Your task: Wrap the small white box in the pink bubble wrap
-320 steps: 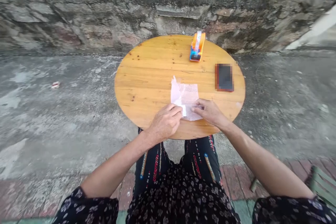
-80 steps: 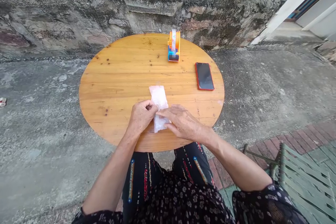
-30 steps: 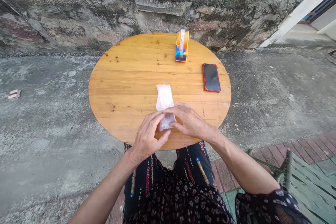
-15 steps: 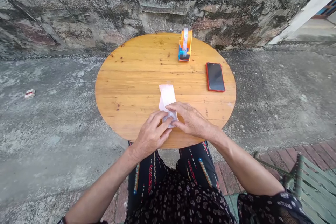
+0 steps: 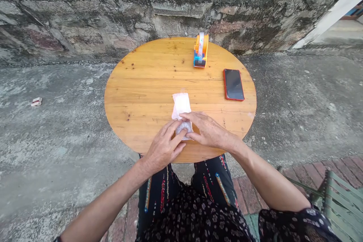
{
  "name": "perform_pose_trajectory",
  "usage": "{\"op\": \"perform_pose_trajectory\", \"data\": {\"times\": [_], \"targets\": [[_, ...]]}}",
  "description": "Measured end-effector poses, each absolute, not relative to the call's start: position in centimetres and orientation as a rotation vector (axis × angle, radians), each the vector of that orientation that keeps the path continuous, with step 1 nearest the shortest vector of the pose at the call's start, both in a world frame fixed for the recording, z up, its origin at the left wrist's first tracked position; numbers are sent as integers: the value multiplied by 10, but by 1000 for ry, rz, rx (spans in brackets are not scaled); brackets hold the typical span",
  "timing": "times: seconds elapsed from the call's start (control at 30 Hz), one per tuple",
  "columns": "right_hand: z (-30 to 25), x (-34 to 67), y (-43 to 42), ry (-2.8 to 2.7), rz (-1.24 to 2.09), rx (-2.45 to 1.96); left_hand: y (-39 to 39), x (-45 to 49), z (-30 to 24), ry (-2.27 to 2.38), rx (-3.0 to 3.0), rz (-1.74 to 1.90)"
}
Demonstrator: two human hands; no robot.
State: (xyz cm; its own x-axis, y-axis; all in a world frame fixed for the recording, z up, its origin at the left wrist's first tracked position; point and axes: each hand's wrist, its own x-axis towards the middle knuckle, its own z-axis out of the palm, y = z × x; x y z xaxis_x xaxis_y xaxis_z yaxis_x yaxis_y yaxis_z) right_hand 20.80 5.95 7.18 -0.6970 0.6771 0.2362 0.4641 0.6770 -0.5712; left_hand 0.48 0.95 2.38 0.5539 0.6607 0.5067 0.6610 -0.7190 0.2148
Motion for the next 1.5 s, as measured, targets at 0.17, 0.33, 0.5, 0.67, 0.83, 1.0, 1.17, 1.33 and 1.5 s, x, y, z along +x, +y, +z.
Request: {"op": "perform_pose_trajectory", "data": {"times": [0.17,0.33,0.5,0.67,0.83,1.0,1.17,1.33,1.5], "targets": [[72,209,60,-2461,746,-897,12,4,17,-1146,-2723,-921],[70,211,65,-2459,785,-911,18,3,18,-1128,-2737,-961],[69,212,68,-2435,823,-930,21,3,27,-1171,-2792,-989],[69,211,65,-2356,844,-945,25,2,36,-1246,-2873,-948],[68,209,62,-2257,902,-966,31,1,43,-1297,-2933,-936],[64,209,64,-2196,944,-970,38,1,50,-1326,-2977,-905],[58,210,69,-2122,987,-972,46,0,60,-1353,-3058,-843],[53,210,75,-2039,1098,-974,57,-1,69,-1390,-3158,-829],[48,209,78,-1925,1174,-956,69,-4,75,-1450,-3281,-744]]}}
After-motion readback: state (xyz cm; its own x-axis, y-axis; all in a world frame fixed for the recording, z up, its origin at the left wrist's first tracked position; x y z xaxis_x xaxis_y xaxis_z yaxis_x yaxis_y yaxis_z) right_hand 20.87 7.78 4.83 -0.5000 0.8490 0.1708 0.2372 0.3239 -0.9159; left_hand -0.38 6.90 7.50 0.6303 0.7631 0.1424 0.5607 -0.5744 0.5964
